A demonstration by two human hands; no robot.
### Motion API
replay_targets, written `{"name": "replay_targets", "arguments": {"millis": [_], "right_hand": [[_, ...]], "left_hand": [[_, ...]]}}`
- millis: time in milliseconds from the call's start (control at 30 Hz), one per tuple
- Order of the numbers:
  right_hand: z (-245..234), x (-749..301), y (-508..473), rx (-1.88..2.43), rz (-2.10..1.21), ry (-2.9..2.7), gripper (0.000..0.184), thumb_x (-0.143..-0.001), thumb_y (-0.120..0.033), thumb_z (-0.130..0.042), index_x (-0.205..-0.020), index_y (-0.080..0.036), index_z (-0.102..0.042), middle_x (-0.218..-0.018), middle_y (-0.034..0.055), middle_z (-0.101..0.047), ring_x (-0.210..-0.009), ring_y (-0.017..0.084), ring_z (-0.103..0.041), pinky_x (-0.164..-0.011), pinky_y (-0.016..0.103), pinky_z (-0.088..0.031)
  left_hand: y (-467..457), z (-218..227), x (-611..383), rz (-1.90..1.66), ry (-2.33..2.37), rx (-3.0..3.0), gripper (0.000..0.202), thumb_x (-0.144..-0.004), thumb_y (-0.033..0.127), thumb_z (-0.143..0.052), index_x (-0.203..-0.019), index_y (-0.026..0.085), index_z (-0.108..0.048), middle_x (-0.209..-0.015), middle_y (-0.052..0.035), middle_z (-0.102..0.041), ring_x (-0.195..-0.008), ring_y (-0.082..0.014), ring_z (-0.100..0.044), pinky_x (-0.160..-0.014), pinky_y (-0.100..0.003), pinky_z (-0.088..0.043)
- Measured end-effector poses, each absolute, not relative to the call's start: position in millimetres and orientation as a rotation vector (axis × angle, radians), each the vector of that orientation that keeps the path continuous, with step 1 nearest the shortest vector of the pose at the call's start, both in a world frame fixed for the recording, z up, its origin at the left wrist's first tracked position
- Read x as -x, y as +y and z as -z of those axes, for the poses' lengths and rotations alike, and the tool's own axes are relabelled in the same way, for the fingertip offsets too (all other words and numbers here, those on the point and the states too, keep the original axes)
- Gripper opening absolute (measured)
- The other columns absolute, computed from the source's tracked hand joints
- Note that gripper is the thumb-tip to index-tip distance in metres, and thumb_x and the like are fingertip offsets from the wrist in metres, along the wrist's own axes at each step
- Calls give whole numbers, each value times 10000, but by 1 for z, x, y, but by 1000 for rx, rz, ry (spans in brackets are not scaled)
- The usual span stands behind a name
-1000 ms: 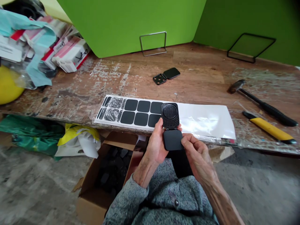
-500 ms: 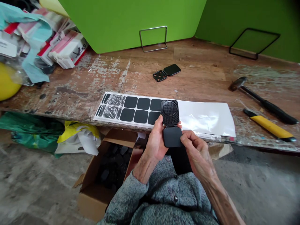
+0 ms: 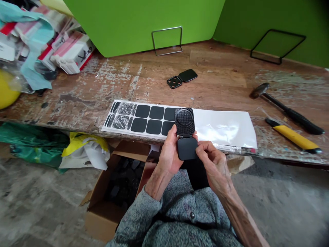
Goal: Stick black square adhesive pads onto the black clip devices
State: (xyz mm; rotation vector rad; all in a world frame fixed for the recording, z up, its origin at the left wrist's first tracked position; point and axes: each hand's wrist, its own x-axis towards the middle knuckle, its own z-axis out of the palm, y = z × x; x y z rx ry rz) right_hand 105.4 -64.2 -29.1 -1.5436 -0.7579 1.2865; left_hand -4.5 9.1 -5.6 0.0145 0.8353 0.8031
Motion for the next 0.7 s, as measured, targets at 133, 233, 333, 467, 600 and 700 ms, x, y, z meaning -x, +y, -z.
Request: {"name": "replay_targets", "arguments": {"millis": [133, 233, 333, 467, 600, 700], "right_hand": [[26, -105, -62, 1532, -1271, -790, 190, -872, -359, -598, -759, -211, -562, -936, 4, -595, -776, 144, -492, -693, 281, -362], [21, -104, -60, 1527, -1253, -821, 182, -863, -344, -598, -745, -210, -564, -927, 8, -581, -793, 147, -505, -701, 280, -371], [17, -104, -58, 1528, -1233, -876, 182, -865, -339, -591, -739, -209, -570, -935, 18, -578, -838, 158, -521, -732, 281, -387], [13, -104, -56, 1539, -1210, -930, 195, -863, -352, -585, -732, -210, -563, -922, 24, -572, -827, 163, -522, -719, 281, -396], [16, -105, -55, 1550, -1187, -1000, 165, -874, -320, -562, -747, -215, -557, -920, 18, -567, -817, 158, -523, -700, 280, -389], [19, -105, -54, 1574, -1119, -1099, 125, -889, -272, -538, -774, -221, -542, -885, 5, -549, -780, 147, -519, -695, 286, -388]], "left_hand": [[8, 2, 4, -840, 861, -26, 535, -962, 488, -346, -1007, 84, -693, -854, -124, -723, -815, -211, -688, -802, -327, -550], [8, 0, 4, -863, 875, -47, 521, -964, 475, -353, -1020, 83, -691, -850, -120, -724, -811, -209, -688, -801, -328, -550], [8, 0, 5, -868, 862, -53, 527, -959, 486, -358, -1024, 84, -693, -852, -123, -723, -810, -211, -688, -797, -327, -550], [8, -1, 5, -873, 859, -94, 547, -950, 509, -363, -973, 81, -702, -844, -128, -722, -814, -215, -690, -794, -323, -553], [6, -4, 5, -899, 932, -134, 530, -952, 496, -370, -950, 85, -706, -822, -119, -724, -806, -209, -691, -785, -313, -554], [5, -5, 5, -912, 977, -178, 533, -958, 486, -358, -952, 83, -706, -825, -119, -725, -787, -205, -691, -767, -304, -552]]}}
